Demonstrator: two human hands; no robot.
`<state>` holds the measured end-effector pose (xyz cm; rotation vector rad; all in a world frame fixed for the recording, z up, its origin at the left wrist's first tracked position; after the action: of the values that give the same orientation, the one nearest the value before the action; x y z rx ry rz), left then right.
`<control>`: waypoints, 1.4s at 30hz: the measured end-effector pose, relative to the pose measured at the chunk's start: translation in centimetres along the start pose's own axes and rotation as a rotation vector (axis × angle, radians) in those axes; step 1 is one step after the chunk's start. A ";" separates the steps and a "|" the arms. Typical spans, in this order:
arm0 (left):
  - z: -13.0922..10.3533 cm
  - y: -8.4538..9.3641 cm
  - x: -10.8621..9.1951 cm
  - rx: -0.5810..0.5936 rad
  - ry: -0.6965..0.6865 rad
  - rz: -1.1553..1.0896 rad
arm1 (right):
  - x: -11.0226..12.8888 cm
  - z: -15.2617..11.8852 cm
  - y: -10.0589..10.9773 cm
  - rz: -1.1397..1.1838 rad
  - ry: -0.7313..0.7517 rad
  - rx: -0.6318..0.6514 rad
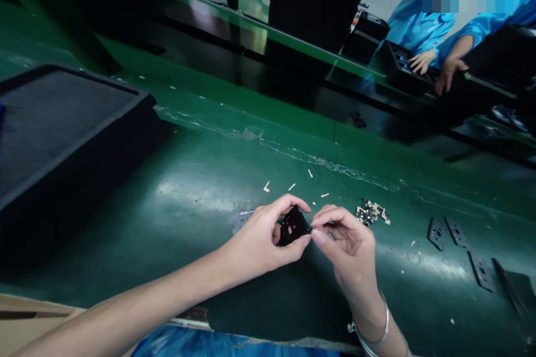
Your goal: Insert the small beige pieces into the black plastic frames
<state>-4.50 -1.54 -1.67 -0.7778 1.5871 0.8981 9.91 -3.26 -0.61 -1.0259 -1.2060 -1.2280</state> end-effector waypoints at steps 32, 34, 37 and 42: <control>-0.3 0.2 -0.3 -0.014 -0.309 0.174 | 0.1 0.4 -0.2 0.151 -0.261 0.130; -0.3 0.2 -0.1 -0.016 -0.335 0.202 | 0.0 0.4 -0.4 0.166 -0.296 0.140; -0.4 0.0 0.4 -0.020 -0.385 0.278 | -0.4 0.1 -0.8 0.258 -0.337 0.083; -0.3 -0.2 1.2 -0.017 -0.393 0.271 | -0.6 0.6 -1.0 0.287 -0.360 0.115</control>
<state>-4.70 -1.98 -2.88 -0.3691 1.3518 1.1806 8.93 -2.73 -1.24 -1.3190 -1.3284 -0.7623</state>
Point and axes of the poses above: each hand's wrist, its own z-axis towards the middle knuckle, its own y-axis out of the back of the hand, x = y × z, the point moved 3 cm from there along z, towards the middle knuckle, and after that the axes turned 2 degrees about y, right-handed, at the moved point
